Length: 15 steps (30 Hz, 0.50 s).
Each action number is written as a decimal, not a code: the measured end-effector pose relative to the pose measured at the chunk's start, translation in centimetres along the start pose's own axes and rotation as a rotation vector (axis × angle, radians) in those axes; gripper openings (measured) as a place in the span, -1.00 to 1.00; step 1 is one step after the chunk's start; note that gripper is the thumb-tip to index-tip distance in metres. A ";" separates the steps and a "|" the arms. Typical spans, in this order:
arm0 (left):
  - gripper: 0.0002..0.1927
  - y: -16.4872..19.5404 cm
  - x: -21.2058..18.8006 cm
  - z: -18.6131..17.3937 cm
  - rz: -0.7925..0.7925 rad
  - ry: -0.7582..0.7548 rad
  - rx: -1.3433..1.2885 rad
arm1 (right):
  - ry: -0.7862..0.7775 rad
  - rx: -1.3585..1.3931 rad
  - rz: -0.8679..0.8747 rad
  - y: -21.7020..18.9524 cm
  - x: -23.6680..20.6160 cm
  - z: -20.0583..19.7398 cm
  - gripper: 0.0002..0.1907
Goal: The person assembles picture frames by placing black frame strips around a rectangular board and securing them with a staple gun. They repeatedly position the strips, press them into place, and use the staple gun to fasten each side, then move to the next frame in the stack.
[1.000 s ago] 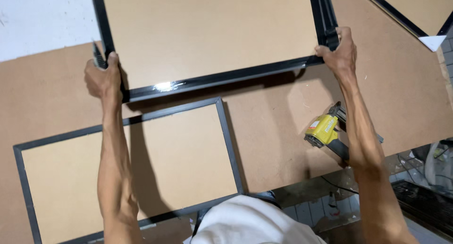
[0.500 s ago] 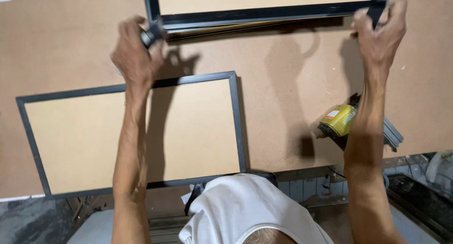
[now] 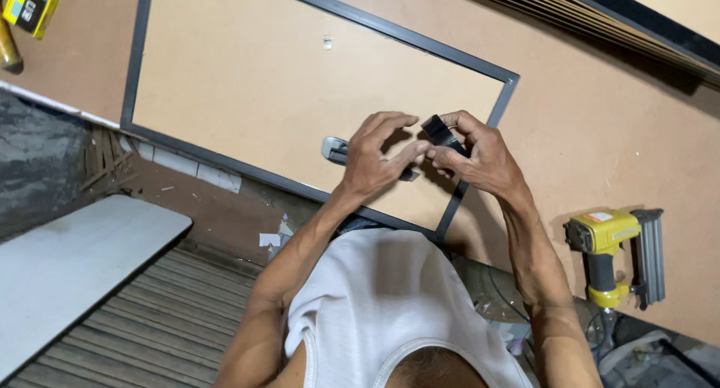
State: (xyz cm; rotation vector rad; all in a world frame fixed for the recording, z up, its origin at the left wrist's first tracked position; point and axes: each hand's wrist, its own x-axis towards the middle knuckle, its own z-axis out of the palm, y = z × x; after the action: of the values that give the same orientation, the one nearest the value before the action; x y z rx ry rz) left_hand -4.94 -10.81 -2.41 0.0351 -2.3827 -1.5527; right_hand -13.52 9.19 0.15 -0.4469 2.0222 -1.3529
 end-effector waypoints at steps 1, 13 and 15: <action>-0.63 0.0 0.2 0.5 -0.047 0.036 -0.093 | -0.011 -0.045 -0.022 -0.5 0.5 0.5 -0.65; -0.93 -13.1 9.0 -16.5 -0.361 0.663 0.049 | -0.026 0.199 -0.005 0.7 1.3 -0.9 -0.23; -0.93 -17.0 10.6 -21.8 -0.219 0.805 0.249 | 0.036 0.245 -0.052 1.8 1.6 -1.8 -0.27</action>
State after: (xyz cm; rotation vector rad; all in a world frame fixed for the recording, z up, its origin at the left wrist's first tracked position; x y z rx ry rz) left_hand -11.81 -39.24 -7.12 0.8280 -1.9165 -1.0144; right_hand -15.78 10.21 -1.59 -0.3680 1.8529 -1.6268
